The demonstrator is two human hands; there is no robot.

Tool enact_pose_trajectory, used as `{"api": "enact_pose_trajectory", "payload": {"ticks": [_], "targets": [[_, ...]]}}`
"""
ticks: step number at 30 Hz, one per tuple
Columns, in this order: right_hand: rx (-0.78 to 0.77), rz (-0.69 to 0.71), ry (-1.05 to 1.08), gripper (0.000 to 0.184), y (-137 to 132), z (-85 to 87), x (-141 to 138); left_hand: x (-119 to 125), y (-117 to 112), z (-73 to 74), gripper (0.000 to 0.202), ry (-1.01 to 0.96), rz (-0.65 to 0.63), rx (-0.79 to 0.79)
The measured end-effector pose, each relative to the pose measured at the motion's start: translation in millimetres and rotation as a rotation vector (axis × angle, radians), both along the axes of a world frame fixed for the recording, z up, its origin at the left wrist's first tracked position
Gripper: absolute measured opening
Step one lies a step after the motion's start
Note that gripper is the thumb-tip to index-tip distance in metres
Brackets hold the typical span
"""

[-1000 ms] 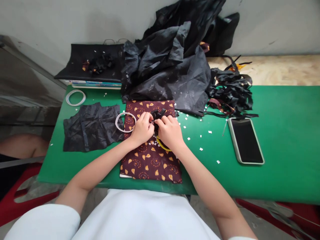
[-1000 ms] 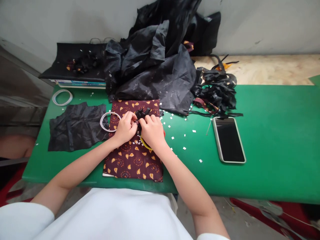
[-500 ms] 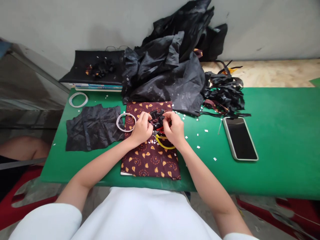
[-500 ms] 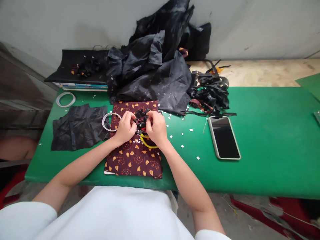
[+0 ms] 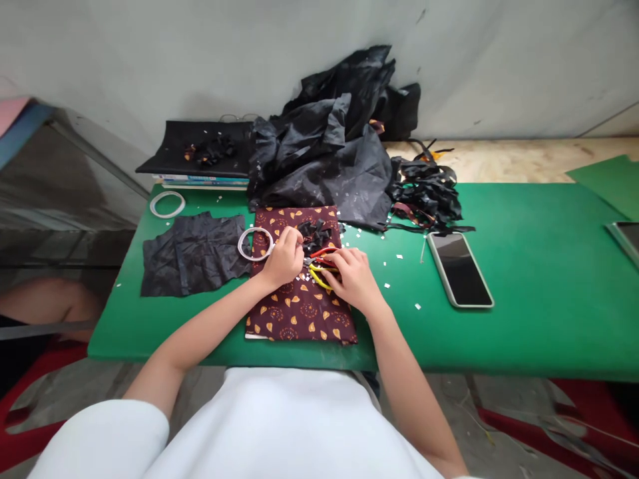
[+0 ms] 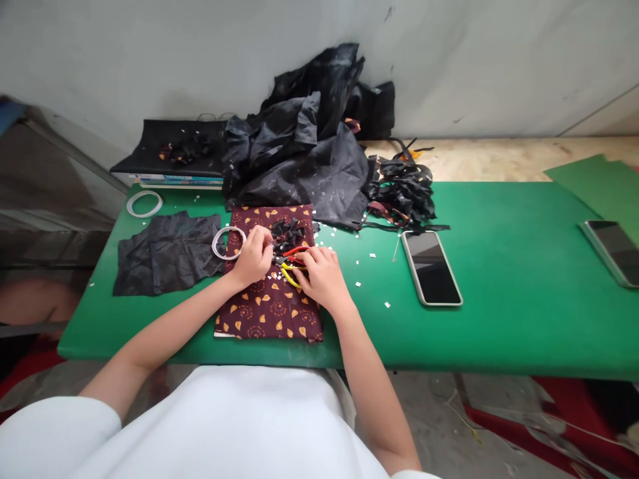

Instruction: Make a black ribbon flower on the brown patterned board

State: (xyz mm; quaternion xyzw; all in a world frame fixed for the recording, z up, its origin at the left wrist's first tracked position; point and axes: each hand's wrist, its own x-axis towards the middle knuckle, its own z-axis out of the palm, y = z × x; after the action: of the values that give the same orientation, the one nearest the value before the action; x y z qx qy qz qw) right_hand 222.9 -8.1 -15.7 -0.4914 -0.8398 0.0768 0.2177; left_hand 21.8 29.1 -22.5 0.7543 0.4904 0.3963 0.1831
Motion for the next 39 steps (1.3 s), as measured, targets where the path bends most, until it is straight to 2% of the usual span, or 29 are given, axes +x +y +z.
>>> {"api": "enact_pose_trajectory", "payload": {"ticks": [3,6,11,13,17,20,25,28,30,31,34,36,39], "targets": [[0.010,-0.022,-0.004,0.020,-13,-7.4,6,-5,-2,3.9,0.013,-0.091,0.081,-0.050],[0.021,-0.056,-0.033,0.019,-27,-12.4,14,-17,-5,9.9,0.011,-0.209,0.170,-0.188],[0.063,-0.180,-0.033,0.026,-45,-16.7,34,-47,-14,21.7,0.028,-0.238,0.099,-0.299],[0.053,-0.269,-0.057,0.028,-47,-17.9,44,-60,-16,23.4,0.025,-0.161,0.102,-0.335],[-0.007,-0.548,-0.149,0.033,-47,-19.9,62,-82,-15,22.3,0.015,0.067,0.146,-0.348],[-0.044,-0.712,-0.180,0.037,-48,-22.5,70,-93,-16,25.6,0.016,0.169,0.197,-0.371],[-0.082,-0.851,-0.177,0.036,-55,-25.7,69,-101,-32,42.4,0.025,0.418,0.300,-0.444],[-0.017,-0.927,-0.179,0.035,-60,-20.7,61,-97,-48,49.1,0.037,0.644,0.320,-0.560],[0.066,-0.900,-0.174,0.033,-64,-14.4,52,-94,-54,49.3,0.042,0.672,0.273,-0.629],[0.094,-0.838,-0.171,0.031,-66,-11.1,46,-92,-56,48.4,0.042,0.642,0.237,-0.651],[0.097,-0.509,-0.219,0.036,-74,-4.1,24,-91,-54,43.9,0.041,0.532,0.180,-0.671],[0.098,-0.395,-0.294,0.040,-77,-3.4,12,-93,-50,41.1,0.043,0.477,0.181,-0.677],[0.132,-0.324,-0.354,0.040,-79,-6.7,5,-94,-47,38.2,0.045,0.168,0.146,-0.821]]}}
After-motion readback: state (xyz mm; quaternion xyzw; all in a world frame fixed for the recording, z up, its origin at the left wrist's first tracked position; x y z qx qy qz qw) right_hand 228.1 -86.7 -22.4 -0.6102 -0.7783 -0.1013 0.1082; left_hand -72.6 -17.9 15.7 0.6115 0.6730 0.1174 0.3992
